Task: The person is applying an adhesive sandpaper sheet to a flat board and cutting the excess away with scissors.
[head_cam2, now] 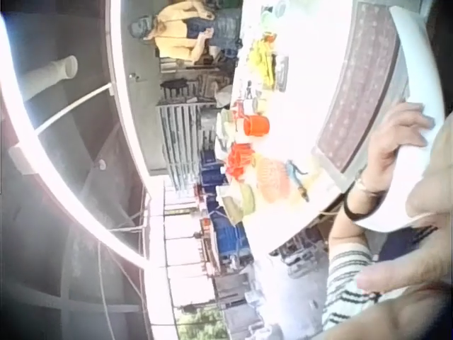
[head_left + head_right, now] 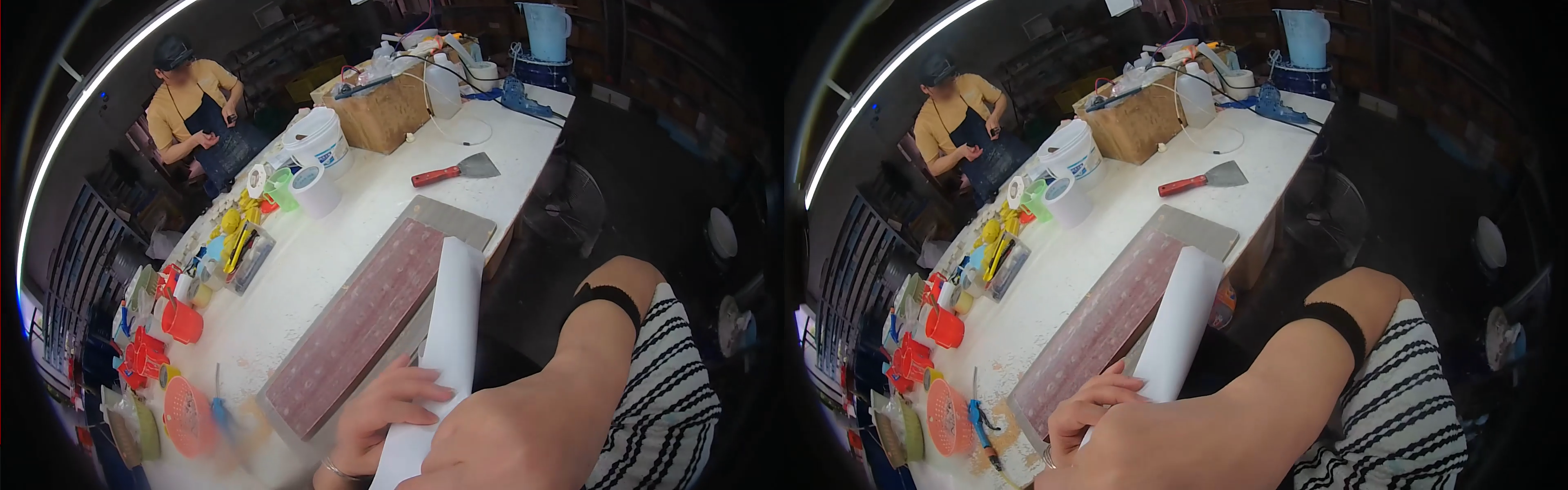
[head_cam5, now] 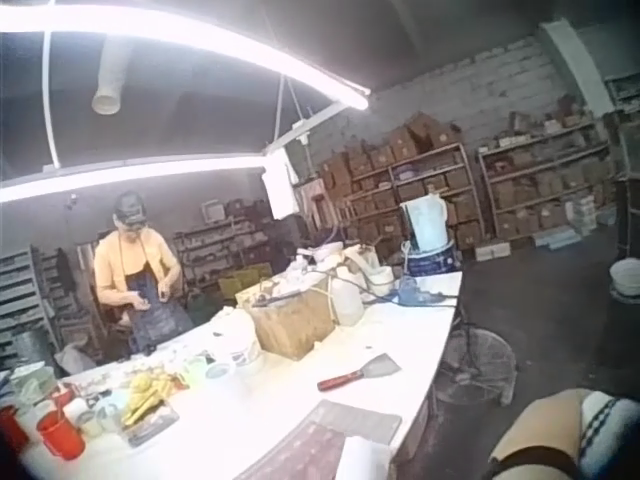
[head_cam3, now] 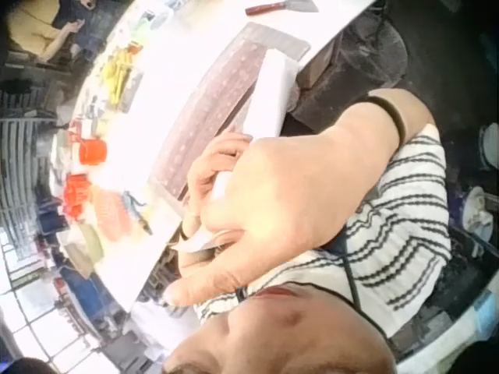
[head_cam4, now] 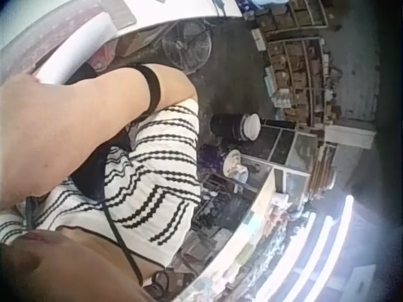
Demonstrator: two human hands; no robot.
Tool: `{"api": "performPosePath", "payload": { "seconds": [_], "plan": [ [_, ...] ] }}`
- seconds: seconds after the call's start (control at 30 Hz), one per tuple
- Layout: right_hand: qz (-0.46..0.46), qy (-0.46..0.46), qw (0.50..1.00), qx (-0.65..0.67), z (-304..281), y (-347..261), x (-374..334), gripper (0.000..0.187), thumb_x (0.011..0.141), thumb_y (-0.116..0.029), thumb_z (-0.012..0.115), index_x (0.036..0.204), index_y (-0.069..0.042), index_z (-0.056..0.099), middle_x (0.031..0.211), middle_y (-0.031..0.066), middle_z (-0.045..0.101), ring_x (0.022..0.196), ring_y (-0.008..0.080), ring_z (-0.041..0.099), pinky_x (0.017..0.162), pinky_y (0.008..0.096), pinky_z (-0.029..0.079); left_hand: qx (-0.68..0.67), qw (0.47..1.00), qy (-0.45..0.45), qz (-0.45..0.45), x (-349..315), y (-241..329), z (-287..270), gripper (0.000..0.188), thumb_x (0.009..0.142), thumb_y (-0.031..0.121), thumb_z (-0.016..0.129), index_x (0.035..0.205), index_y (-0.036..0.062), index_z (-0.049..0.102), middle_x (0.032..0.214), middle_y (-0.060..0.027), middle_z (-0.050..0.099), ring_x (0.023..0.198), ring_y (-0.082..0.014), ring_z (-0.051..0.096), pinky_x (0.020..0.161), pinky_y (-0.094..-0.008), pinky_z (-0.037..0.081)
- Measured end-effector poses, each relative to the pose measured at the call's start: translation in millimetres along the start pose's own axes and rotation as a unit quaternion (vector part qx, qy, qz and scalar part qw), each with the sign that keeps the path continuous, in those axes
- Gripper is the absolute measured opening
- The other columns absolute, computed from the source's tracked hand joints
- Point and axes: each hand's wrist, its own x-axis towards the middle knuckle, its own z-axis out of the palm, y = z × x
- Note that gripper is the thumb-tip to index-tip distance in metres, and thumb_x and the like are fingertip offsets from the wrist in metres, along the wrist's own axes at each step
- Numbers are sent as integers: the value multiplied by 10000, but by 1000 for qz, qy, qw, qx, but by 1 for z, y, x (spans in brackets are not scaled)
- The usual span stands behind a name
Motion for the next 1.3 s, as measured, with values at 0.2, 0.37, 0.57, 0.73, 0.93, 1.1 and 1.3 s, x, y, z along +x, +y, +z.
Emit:
{"api": "performPosePath", "payload": {
  "seconds": [0.2, 0.37, 0.57, 0.73, 0.93, 1.1, 1.3],
  "plan": [
    [49, -45, 997, 35, -4, -9, 10, 387, 818, -161, 567, 1194, -73, 582, 750, 148, 573, 556, 228, 575, 566, 348, 493, -82, 989, -115, -31, -2, -5, -4, 115, 837, 198, 673, 876, 98, 630, 1097, -169, 677, 1179, -376, 553, 1103, -563, 178],
    [135, -48, 986, 81, -13, -16, -6, 315, 843, -116, 585, 1144, -24, 586, 729, 123, 585, 524, 211, 579, 526, 302, 482, -154, 977, -148, -13, -13, -15, -7, 154, 915, 257, 578, 855, 116, 580, 1132, -206, 662, 1221, -393, 525, 1115, -556, 95],
    [247, -19, 966, 71, -16, -19, -11, 310, 848, -99, 648, 1127, 31, 610, 651, 86, 589, 444, 179, 547, 465, 247, 458, -97, 988, -85, 83, -13, -4, 2, 347, 830, 141, 708, 1119, -18, 599, 966, -66, 656, 944, -201, 602, 926, -341, 442],
    [324, -61, 936, 120, -29, 2, -34, 698, 889, -212, 672, 1450, 1, 316, 795, 111, 636, 647, 119, 617, 613, 243, 504, 79, 994, -5, -77, -17, 16, 8, 107, 867, 151, 622, 856, 52, 583, 809, -145, 616, 744, -301, 613, 713, -375, 472],
    [574, -20, 758, 309, -34, 29, -60, 634, 847, -285, 732, 1345, 13, 478, 875, 44, 632, 755, 76, 565, 692, 200, 454, 241, 970, 17, -7, -27, -21, 11, 211, 822, 138, 694, 685, 76, 547, 609, -104, 499, 520, -309, 495, 478, -397, 393],
    [574, 32, 763, 295, -29, 33, -63, 529, 827, -304, 753, 1231, -5, 589, 943, 37, 635, 783, 82, 564, 699, 210, 466, 318, 948, 25, 1, -21, -21, 17, 179, 828, 157, 688, 723, 79, 565, 588, -95, 508, 513, -304, 503, 487, -397, 406],
    [508, -96, 856, 18, -43, 26, -49, 188, 833, -139, 718, 975, -21, 681, 840, 115, 654, 723, 179, 635, 615, 275, 474, 377, 923, 70, 22, -16, -35, 23, 205, 758, 132, 753, 876, 56, 603, 652, -70, 562, 568, -282, 554, 513, -353, 421]
  ]
}}
